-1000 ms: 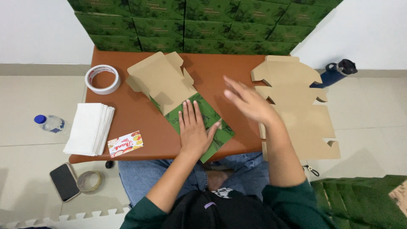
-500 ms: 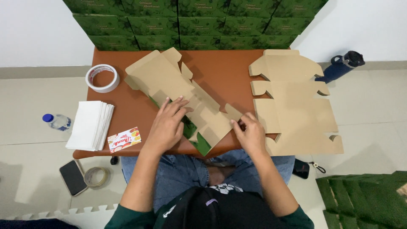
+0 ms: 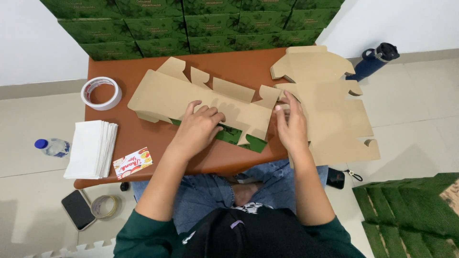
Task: Folding cardboard templates into boxes and applying internal labels.
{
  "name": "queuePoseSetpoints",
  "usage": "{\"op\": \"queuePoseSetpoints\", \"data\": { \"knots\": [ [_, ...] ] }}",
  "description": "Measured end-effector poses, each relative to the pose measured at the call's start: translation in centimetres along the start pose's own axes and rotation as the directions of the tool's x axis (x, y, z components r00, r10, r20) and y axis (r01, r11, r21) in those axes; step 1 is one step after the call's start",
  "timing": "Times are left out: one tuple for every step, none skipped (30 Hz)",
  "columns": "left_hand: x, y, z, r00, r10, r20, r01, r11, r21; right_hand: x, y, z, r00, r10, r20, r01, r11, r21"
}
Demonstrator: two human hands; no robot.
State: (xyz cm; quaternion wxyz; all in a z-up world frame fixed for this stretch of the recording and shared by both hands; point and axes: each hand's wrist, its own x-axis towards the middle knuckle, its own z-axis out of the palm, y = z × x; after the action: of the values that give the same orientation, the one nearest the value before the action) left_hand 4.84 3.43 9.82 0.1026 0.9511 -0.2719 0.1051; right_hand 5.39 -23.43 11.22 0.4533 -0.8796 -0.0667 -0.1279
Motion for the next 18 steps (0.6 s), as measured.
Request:
{"op": "queuePoseSetpoints", "data": {
  "knots": [
    [0.3,-0.2,-0.2,1.0,-0.003,-0.001,0.003,1.0,-0.003,-0.6,-0.4,-0.6,1.0,-0.001,0.003,0.001,1.0,-0.002],
    [0.5,-0.4,-0.4,0.999,-0.004,0.045,0.006,1.0,-0.028,-1.4,-0.7,-1.3,0.997,-0.003,0.078,0.007,0.999,-0.049],
    [0.7,-0.6,-0.6,0.996,-0.004,0.092,0.009,0.999,-0.053,-2.2,-1.1,-1.9,0.988,-0.002,0.153,0.016,0.995,-0.094],
    [0.8,-0.5,-0.9,0.996,-0.007,0.094,0.012,0.998,-0.058,-3.1,-0.5,-1.9,0.987,0.002,0.158,0.014,0.995,-0.097],
    [0.9,-0.4,-1.2,0.988,-0.002,0.157,0.021,0.993,-0.119,-4.0,0.1,-1.9,0.96,-0.037,0.279,0.087,0.982,-0.169],
    [1.1,-0.4,-1.6,0.976,0.006,0.216,0.033,0.984,-0.177,-4.8,0.6,-1.9,0.915,-0.068,0.398,0.171,0.958,-0.23],
    [1.3,-0.4,-1.4,0.977,0.003,0.215,0.036,0.983,-0.18,-5.6,0.8,-1.4,0.913,-0.068,0.402,0.173,0.957,-0.231],
    [1.4,-0.5,-1.3,0.967,0.003,0.257,0.047,0.981,-0.19,-6.4,0.9,-0.8,0.92,-0.08,0.383,0.188,0.949,-0.254],
    [1.6,-0.6,-1.1,0.955,0.004,0.297,0.058,0.978,-0.2,-7.3,1.0,-0.3,0.927,-0.093,0.364,0.203,0.939,-0.276],
    [1.6,-0.7,-1.0,0.955,0.002,0.298,0.061,0.977,-0.202,-7.5,1.5,0.4,0.926,-0.092,0.367,0.203,0.939,-0.277],
    [1.7,-0.8,-0.9,0.951,0.001,0.31,0.072,0.971,-0.226,-7.7,2.0,1.0,0.948,-0.162,0.274,0.237,0.934,-0.268],
    [1.8,-1.0,-0.8,0.947,0.002,0.321,0.082,0.966,-0.247,-7.8,2.4,1.8,0.957,-0.231,0.175,0.272,0.926,-0.261],
    [1.9,-1.1,-0.7,0.947,0.0,0.32,0.083,0.966,-0.246,-7.8,2.4,2.0,0.957,-0.232,0.176,0.273,0.926,-0.261],
    [1.9,-1.3,-0.6,0.948,-0.003,0.318,0.089,0.962,-0.258,-7.8,2.4,2.4,0.948,-0.278,0.153,0.309,0.918,-0.25],
    [1.9,-1.4,-0.5,0.949,-0.006,0.315,0.096,0.958,-0.27,-7.8,2.4,2.7,0.938,-0.322,0.13,0.345,0.907,-0.239],
    [1.9,-1.5,-0.5,0.949,-0.007,0.315,0.096,0.958,-0.269,-7.7,2.0,3.0,0.937,-0.323,0.13,0.346,0.907,-0.239],
    [1.9,-1.6,-0.4,0.947,-0.016,0.321,0.109,0.956,-0.273,-7.6,1.6,3.3,0.917,-0.387,0.095,0.398,0.888,-0.23],
    [1.8,-1.7,-0.3,0.945,-0.027,0.327,0.123,0.953,-0.277,-7.4,1.2,3.6,0.892,-0.449,0.06,0.45,0.864,-0.224]
  ]
}}
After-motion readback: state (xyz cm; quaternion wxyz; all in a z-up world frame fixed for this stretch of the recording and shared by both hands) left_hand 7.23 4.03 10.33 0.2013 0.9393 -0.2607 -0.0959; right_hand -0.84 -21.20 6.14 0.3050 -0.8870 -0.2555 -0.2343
